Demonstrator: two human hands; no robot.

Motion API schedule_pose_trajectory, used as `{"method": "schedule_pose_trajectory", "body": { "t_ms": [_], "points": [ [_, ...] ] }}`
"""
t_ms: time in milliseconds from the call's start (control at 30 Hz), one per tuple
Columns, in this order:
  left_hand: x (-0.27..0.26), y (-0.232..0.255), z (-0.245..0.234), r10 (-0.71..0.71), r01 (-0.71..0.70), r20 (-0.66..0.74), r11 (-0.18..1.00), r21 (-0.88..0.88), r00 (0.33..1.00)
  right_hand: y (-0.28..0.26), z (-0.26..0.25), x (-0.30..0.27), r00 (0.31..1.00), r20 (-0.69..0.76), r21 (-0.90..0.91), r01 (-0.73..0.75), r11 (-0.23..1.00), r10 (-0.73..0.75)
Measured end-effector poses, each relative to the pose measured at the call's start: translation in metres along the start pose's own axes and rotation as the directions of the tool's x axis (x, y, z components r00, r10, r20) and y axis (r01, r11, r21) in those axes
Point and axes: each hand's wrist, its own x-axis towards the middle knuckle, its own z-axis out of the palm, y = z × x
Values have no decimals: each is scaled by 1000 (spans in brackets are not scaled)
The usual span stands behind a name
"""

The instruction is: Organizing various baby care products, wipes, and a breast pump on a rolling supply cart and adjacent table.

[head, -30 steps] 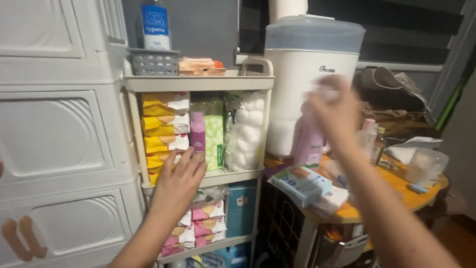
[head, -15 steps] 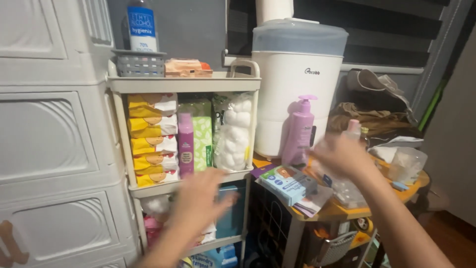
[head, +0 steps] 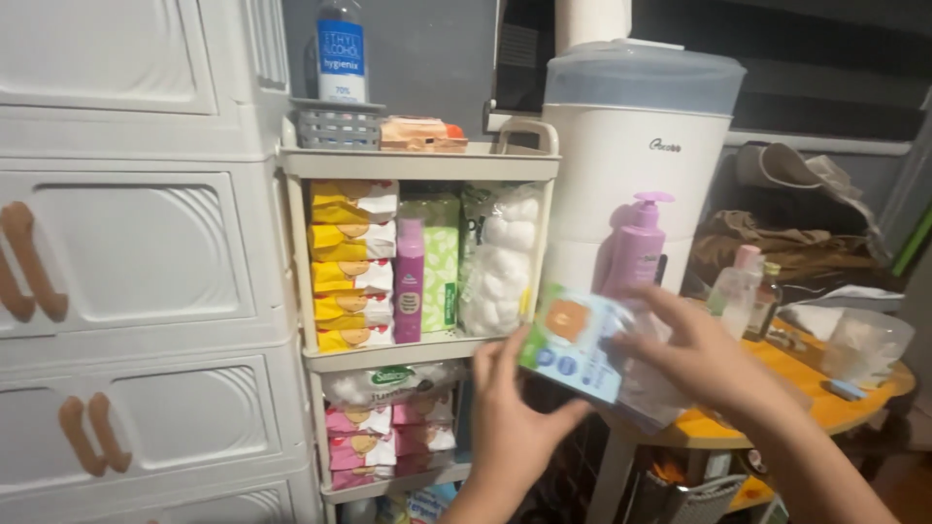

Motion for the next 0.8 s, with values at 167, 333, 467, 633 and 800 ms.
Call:
{"method": "schedule_pose_trajectory", "body": {
  "t_ms": [167,333,467,633,800],
  "points": [
    [16,-23,-18,-18,-17,-289,993,-116,957,-25,53,19,996,87,631,-36,775,-25],
    [43,-49,-71,-84,91,-241,996,18,967,-50,85,89,906,-73,357,415,837,-418],
    [43,-81,-102,95,-128,91,859,495,991,-66,102,126,869,-155,-363,393,845,-471],
    [37,-103,-110,197,-316,256,725,611,946,-76,121,158,857,70,-476,478,739,-510],
    [32,-103,-109,281,-384,262,671,634,923,-63,136,196,793,272,-482,602,636,-545]
  ]
}}
